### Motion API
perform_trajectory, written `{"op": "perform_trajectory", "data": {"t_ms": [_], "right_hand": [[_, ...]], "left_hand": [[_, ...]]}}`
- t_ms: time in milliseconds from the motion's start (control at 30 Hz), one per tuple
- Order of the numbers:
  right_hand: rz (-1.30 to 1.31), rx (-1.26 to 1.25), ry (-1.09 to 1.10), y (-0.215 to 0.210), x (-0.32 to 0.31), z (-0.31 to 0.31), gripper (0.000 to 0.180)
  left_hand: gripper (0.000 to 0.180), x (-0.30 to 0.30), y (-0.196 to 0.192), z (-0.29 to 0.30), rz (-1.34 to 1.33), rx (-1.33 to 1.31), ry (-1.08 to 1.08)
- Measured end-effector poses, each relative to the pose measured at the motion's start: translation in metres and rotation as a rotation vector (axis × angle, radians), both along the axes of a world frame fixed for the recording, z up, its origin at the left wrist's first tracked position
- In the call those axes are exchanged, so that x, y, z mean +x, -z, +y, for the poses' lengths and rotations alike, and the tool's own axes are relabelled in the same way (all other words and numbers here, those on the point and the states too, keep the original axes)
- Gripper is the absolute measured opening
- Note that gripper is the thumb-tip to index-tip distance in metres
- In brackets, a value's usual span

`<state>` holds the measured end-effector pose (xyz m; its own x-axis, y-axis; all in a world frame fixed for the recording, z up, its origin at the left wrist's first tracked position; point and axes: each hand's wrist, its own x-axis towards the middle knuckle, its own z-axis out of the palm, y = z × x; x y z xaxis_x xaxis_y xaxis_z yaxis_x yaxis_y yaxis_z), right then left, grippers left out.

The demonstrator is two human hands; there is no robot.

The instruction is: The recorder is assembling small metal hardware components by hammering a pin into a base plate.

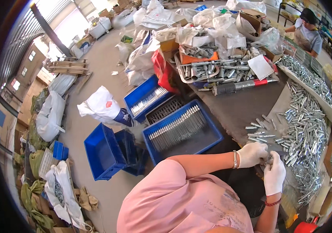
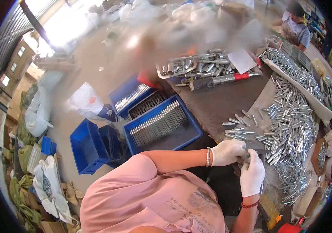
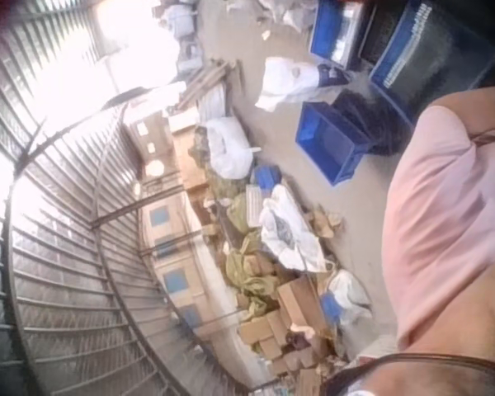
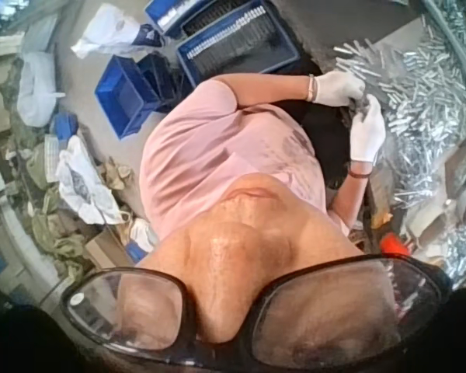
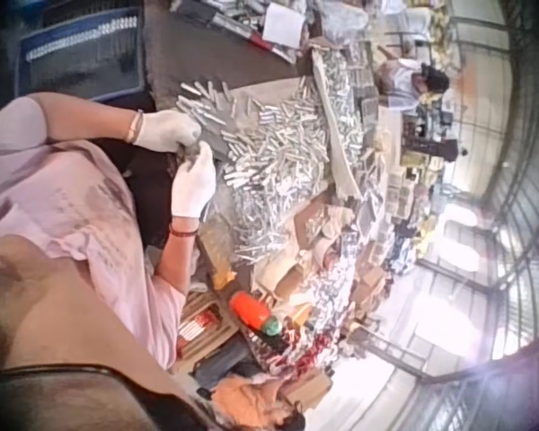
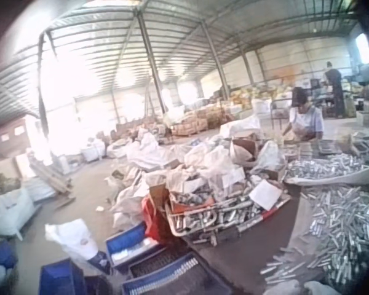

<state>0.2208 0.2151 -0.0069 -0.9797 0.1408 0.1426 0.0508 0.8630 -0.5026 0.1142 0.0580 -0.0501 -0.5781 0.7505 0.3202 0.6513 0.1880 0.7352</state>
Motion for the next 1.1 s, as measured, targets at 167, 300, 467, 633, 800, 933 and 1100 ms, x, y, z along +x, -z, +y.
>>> {"op": "perform_trajectory", "data": {"t_ms": [167,300,467,633,800,933,1100], "right_hand": [[0.126,0.197,-0.072,-0.004,-0.003,-0.008,0.049],[0.137,0.183,-0.054,0.005,0.003,-0.008,0.054],[0.232,0.231,0.066,0.004,0.022,0.017,0.057],[-0.052,0.25,0.225,0.016,0.041,0.055,0.043],[0.084,0.111,0.304,0.023,0.05,0.06,0.048],[0.169,-0.023,0.147,-0.016,0.055,0.03,0.046],[0.163,-0.021,0.146,-0.009,0.067,0.025,0.049]], "left_hand": [[0.012,-0.006,0.006,0.006,0.016,-0.017,0.014],[0.011,-0.009,0.007,0.007,0.008,-0.015,0.006],[0.01,-0.004,0.01,0.0,0.041,0.046,0.01],[0.01,0.004,0.008,-0.002,0.0,0.055,0.0],[0.002,-0.01,0.009,0.009,0.079,0.05,0.086],[0.003,-0.026,0.005,-0.004,0.261,0.128,0.114],[0.01,-0.025,0.002,0.008,0.113,0.011,0.072]]}}
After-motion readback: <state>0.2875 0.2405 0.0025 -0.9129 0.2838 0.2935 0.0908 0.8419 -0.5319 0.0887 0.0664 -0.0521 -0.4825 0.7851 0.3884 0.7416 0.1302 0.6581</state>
